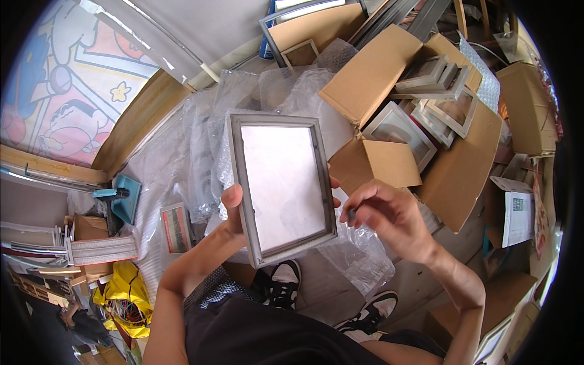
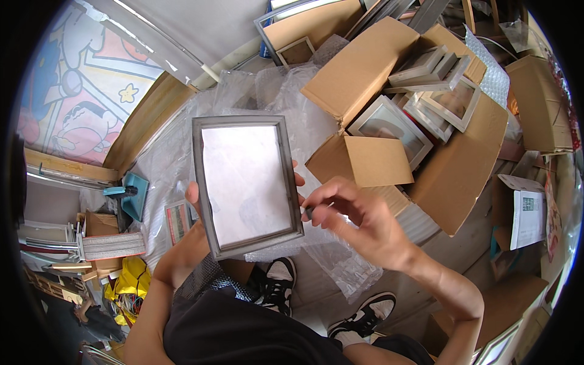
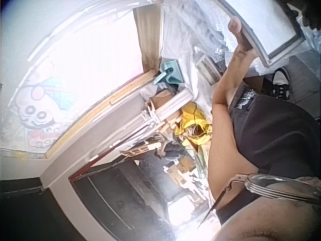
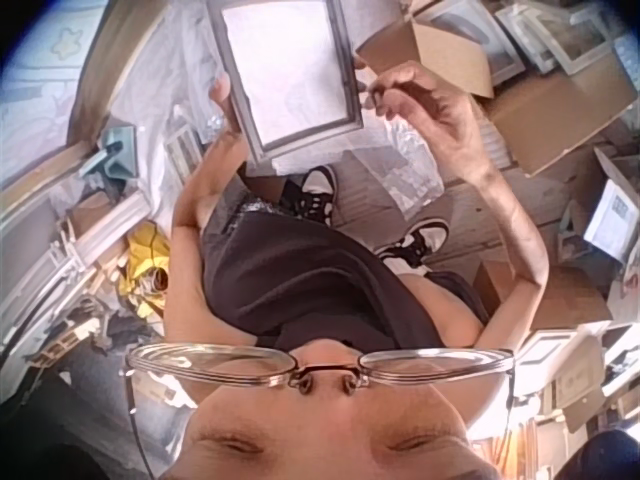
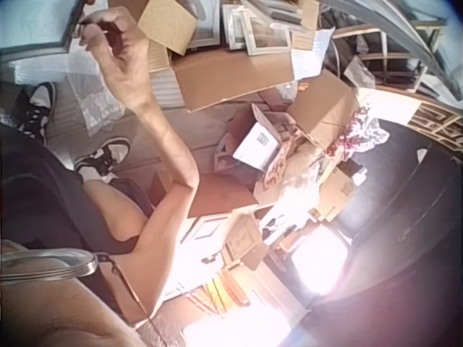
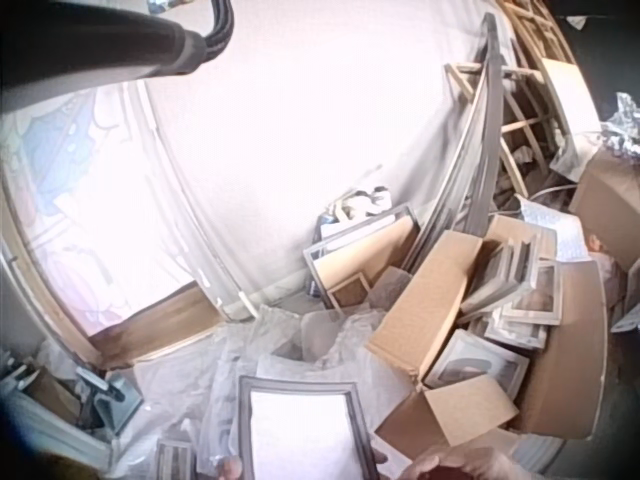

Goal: The person assembles multiple small picture frames by hand. They open the back of each frame, insert a cardboard backing, and secure the back panel. The person handles several frames one at a time, placing completed units into a cardboard box.

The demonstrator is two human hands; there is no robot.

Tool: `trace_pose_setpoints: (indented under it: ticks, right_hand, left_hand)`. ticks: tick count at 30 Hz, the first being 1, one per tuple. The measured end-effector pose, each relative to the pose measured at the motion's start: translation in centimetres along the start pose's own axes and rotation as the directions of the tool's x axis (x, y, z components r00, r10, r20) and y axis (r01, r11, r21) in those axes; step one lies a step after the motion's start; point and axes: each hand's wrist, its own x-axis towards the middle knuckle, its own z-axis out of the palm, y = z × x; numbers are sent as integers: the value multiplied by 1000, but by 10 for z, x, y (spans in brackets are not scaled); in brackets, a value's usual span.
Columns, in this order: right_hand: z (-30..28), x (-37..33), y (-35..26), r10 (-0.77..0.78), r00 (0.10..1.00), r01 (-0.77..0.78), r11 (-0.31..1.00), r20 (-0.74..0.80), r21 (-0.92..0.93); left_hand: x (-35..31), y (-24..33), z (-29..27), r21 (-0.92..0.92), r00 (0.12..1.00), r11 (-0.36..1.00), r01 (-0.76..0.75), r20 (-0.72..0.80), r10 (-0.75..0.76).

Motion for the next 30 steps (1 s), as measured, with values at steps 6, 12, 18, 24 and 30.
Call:
trace_pose_setpoints:
  ticks: [6,12,18,24,30]
  right_hand:
    - [-8,0,2,398,917,-362,807,23,466]
    - [-7,2,-2,475,880,-388,716,2,581]
    - [-9,1,32,420,903,-373,661,91,652]
    - [10,10,57,357,927,-291,479,120,828]
    - [14,15,60,354,928,-275,453,112,848]
  left_hand:
    - [-1,8,-4,52,999,998,29,44,-31]
    - [1,6,-4,50,999,997,-50,18,49]
    - [-4,14,1,301,997,950,78,-30,-73]
    - [4,9,48,957,968,-144,252,-247,49]
    - [4,6,53,843,979,-502,195,-133,158]
